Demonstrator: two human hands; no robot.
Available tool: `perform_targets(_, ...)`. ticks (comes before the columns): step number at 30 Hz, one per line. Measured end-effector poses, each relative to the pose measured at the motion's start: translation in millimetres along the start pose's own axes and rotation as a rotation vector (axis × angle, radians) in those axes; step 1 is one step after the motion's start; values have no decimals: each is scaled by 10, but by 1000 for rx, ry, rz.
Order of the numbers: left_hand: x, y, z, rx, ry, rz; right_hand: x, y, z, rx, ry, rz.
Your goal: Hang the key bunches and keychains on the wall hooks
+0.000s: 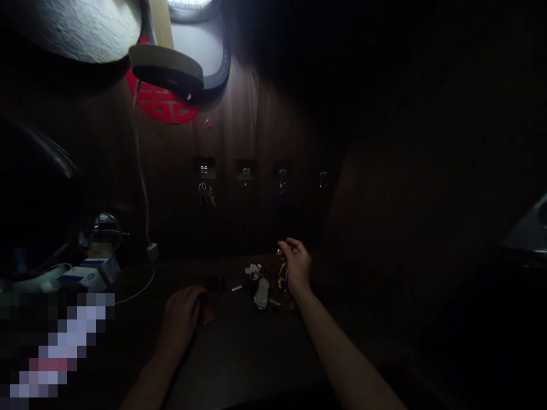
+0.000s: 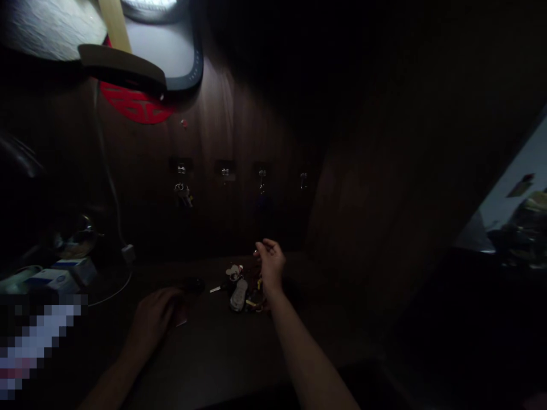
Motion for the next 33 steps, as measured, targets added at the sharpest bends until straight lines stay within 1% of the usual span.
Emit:
perform_targets(5,8,-108,-12,55,35,-13,106,-494,435,125,69,29)
perform_targets(10,-29,-149,-4,106,0,-38,259,-940,804,237,192,21)
perform_targets(13,-31,-125,17,109,-27,-60,328,-1150,988,261,239,37)
perform_targets(16,-29,-109,30,106,-40,-70,380,-1287,1134,271,269,48)
perform_targets(19,-44,-135,21,119,-43,-65,418,-1342,1252,270,287,39)
perform_targets(22,-76,-174,10,131,-47,-65,441,-1328,1355,241,293,22)
perform_targets(27,-109,-204,13,146,-52,-61,452,-1242,1463,175,286,-8)
perform_targets(33,-88,-175,33,157,-59,-77,484,-1091,1472,130,283,-14)
Point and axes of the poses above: each hand's wrist, its own z-axis towards the middle knuckle, its own x-axis out of the back of the hand, y = z × x, the point moved 7 cm from there along z, towards the middle knuckle, and after that the axes turned 15 degrees about -x, right-handed, at the moved point
